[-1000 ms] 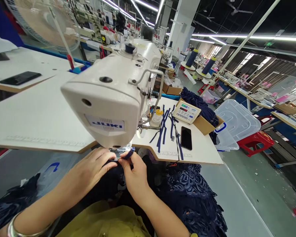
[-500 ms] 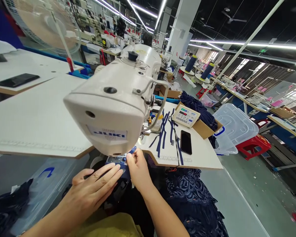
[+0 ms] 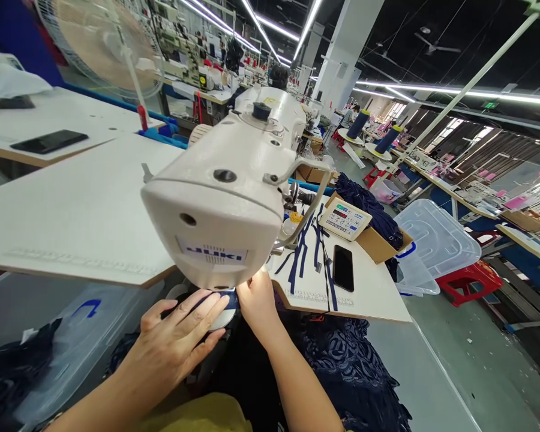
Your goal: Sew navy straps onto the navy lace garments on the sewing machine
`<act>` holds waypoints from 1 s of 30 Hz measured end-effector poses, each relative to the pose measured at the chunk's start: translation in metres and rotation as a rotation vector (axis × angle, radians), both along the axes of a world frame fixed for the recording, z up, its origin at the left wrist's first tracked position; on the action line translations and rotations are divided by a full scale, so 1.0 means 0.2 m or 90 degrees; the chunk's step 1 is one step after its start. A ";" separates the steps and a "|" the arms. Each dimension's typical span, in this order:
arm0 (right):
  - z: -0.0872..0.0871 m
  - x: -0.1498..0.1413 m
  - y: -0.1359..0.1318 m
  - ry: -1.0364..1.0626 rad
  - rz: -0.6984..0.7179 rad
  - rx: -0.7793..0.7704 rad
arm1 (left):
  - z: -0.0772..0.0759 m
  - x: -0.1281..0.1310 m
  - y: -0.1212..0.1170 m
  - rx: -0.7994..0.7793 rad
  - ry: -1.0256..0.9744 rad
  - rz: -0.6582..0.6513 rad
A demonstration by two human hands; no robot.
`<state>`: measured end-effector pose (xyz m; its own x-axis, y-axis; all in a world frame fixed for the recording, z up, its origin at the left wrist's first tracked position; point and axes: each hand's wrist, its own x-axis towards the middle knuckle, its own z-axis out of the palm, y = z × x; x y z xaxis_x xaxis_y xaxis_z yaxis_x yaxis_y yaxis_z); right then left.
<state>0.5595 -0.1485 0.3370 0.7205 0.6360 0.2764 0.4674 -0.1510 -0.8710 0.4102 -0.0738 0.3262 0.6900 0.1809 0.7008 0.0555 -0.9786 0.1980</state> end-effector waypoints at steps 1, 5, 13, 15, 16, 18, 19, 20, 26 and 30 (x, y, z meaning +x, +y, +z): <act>0.00 0.00 0.00 -0.004 0.003 0.004 | 0.00 0.00 0.00 -0.009 0.003 0.001; 0.01 0.01 0.00 -0.011 0.020 0.019 | 0.00 0.00 0.00 -0.025 0.002 0.000; 0.01 0.02 0.00 -0.008 0.017 0.011 | -0.01 0.01 -0.01 -0.013 -0.003 0.005; 0.02 0.02 0.00 -0.007 0.029 0.015 | 0.00 0.01 -0.01 -0.020 -0.003 0.003; 0.02 0.02 0.00 -0.006 0.034 0.019 | 0.00 0.01 -0.01 -0.023 -0.003 0.001; 0.01 0.01 0.00 -0.002 0.043 0.029 | 0.00 0.01 -0.01 -0.024 -0.008 -0.001; 0.01 0.01 0.00 0.002 0.043 0.033 | 0.00 0.00 -0.01 -0.022 -0.009 -0.003; 0.01 0.01 0.00 0.004 0.040 0.035 | 0.00 0.00 -0.01 -0.019 -0.011 -0.004; -0.01 0.02 0.01 -0.032 0.036 0.013 | -0.01 0.00 -0.01 -0.004 -0.019 0.026; -0.03 0.03 0.00 -0.051 0.024 -0.012 | -0.01 0.00 -0.01 -0.005 -0.013 0.032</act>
<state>0.5645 -0.1477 0.3317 0.6723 0.6676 0.3198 0.5415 -0.1490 -0.8274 0.4101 -0.0755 0.3242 0.6657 0.2209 0.7128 0.1002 -0.9730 0.2079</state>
